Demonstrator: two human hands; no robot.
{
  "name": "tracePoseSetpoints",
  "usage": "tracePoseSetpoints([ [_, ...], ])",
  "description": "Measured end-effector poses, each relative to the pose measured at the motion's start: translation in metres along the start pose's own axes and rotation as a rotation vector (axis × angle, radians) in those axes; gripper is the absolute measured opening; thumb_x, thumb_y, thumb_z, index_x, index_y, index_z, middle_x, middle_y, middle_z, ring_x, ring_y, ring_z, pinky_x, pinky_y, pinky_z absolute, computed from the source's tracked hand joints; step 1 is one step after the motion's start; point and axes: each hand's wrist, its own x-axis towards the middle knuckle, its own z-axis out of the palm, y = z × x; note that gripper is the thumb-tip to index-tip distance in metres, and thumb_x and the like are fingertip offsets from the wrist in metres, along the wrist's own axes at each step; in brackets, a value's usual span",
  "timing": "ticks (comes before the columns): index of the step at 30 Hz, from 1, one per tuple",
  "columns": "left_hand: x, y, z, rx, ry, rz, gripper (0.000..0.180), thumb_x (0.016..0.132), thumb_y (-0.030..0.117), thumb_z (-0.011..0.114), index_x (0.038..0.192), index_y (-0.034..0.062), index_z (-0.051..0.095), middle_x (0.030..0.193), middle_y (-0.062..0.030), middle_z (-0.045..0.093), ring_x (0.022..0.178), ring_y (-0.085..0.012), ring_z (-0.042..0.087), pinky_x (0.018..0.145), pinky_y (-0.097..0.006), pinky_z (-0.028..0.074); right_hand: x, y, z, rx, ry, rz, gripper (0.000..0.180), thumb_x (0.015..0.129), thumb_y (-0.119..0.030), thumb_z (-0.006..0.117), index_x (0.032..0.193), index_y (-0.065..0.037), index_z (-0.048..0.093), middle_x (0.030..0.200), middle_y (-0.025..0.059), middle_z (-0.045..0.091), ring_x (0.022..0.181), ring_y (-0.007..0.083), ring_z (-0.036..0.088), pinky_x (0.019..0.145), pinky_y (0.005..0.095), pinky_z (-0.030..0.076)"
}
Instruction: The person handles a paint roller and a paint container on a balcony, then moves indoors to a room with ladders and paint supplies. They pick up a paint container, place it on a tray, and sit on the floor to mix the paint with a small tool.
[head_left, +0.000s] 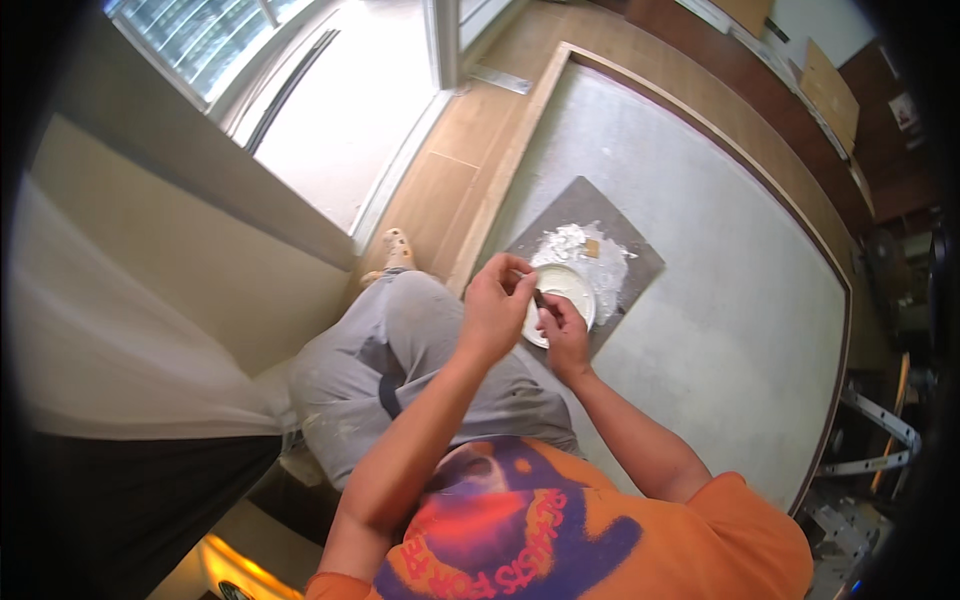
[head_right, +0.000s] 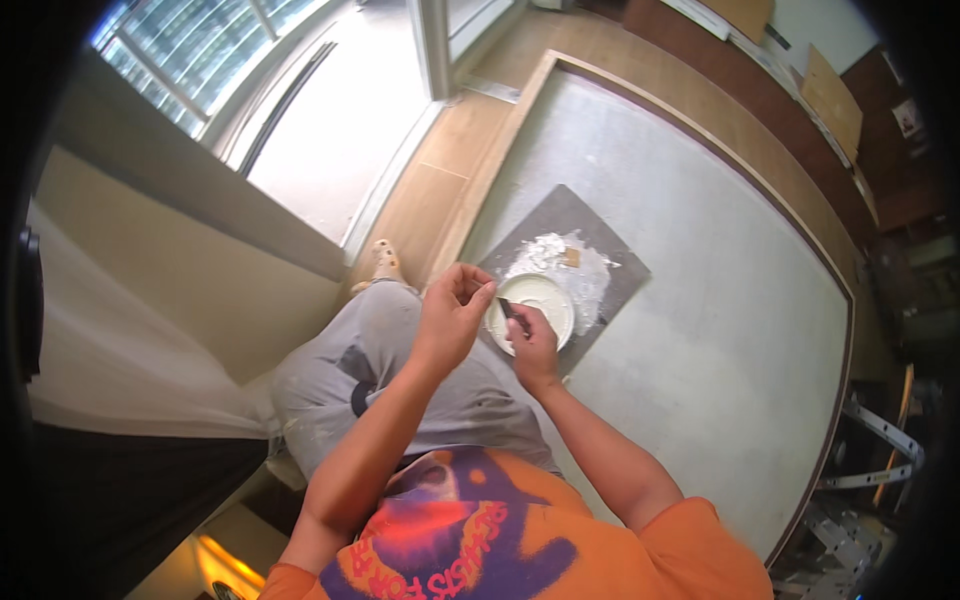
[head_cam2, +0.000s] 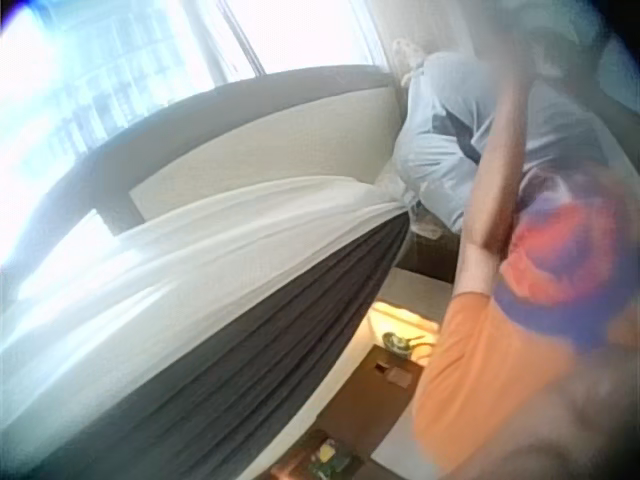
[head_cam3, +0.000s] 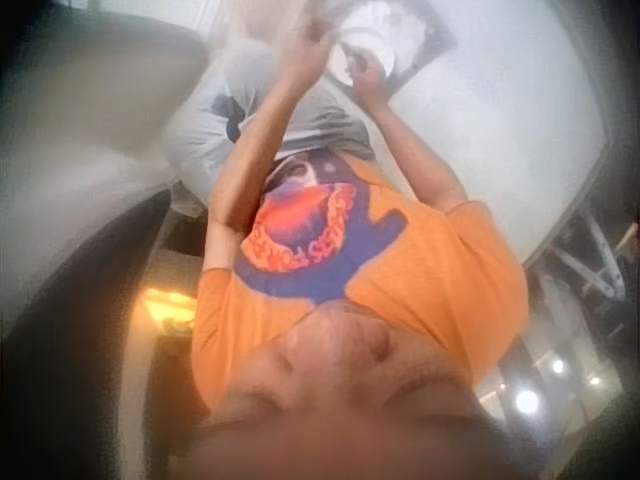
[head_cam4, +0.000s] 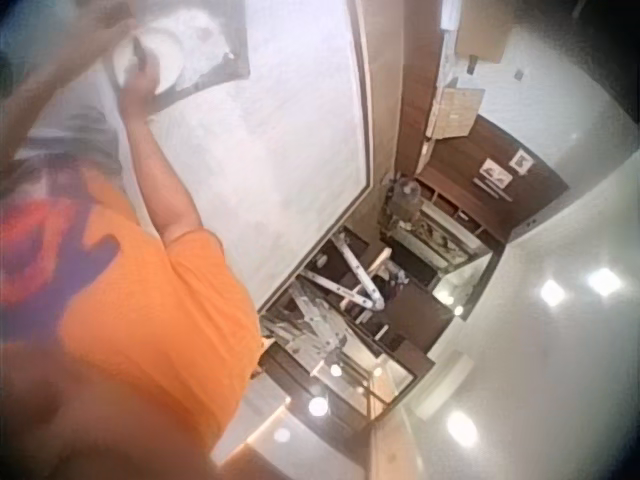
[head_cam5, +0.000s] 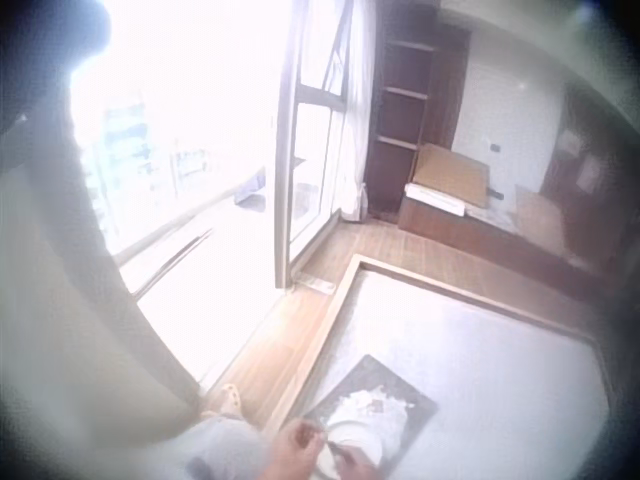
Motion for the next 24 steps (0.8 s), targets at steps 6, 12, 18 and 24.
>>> tracePoseSetpoints([
  [6,0.038,-0.096,0.046,0.697,0.058,-0.018,0.048,0.087,0.002,0.067,0.133,0.0005,0.055,0.122,-0.0265,0.059,0.114,-0.0405,0.062,0.098,-0.048,0.050,-0.014,0.051,-0.099,-0.268,0.281,0.242,0.029,0.099,-0.006,0.061,0.129,-0.006,0.063,0.087,0.0001,0.059,0.069,0.0083,0.057,0.063,0.0259,0.048],
  [12,0.053,-0.130,0.033,0.612,-0.006,-0.120,0.062,0.087,0.001,0.064,0.147,0.0033,0.050,0.123,-0.0317,0.065,0.122,-0.0447,0.060,0.102,-0.048,0.050,-0.007,0.072,-0.098,-0.100,0.326,0.240,0.023,0.099,-0.007,0.062,0.122,-0.005,0.065,0.084,-0.0001,0.059,0.064,0.0086,0.053,0.061,0.0262,0.047],
  [18,0.056,-0.119,0.036,0.767,-0.212,-0.301,0.055,0.090,0.013,0.071,0.142,0.0022,0.055,0.125,-0.0280,0.067,0.116,-0.0439,0.065,0.100,-0.047,0.052,0.005,0.069,-0.088,-0.203,0.375,0.247,0.025,0.099,-0.006,0.061,0.124,-0.003,0.065,0.084,0.0027,0.063,0.066,0.0106,0.060,0.064,0.0278,0.050],
  [24,0.047,-0.122,0.044,0.991,-0.350,-0.423,0.042,0.089,0.024,0.075,0.122,-0.0021,0.066,0.103,-0.0278,0.072,0.104,-0.0440,0.069,0.092,-0.048,0.054,0.006,0.065,-0.100,-0.210,0.388,0.242,0.028,0.100,-0.005,0.059,0.126,-0.001,0.067,0.091,0.0060,0.068,0.068,0.0120,0.066,0.063,0.0279,0.054],
])
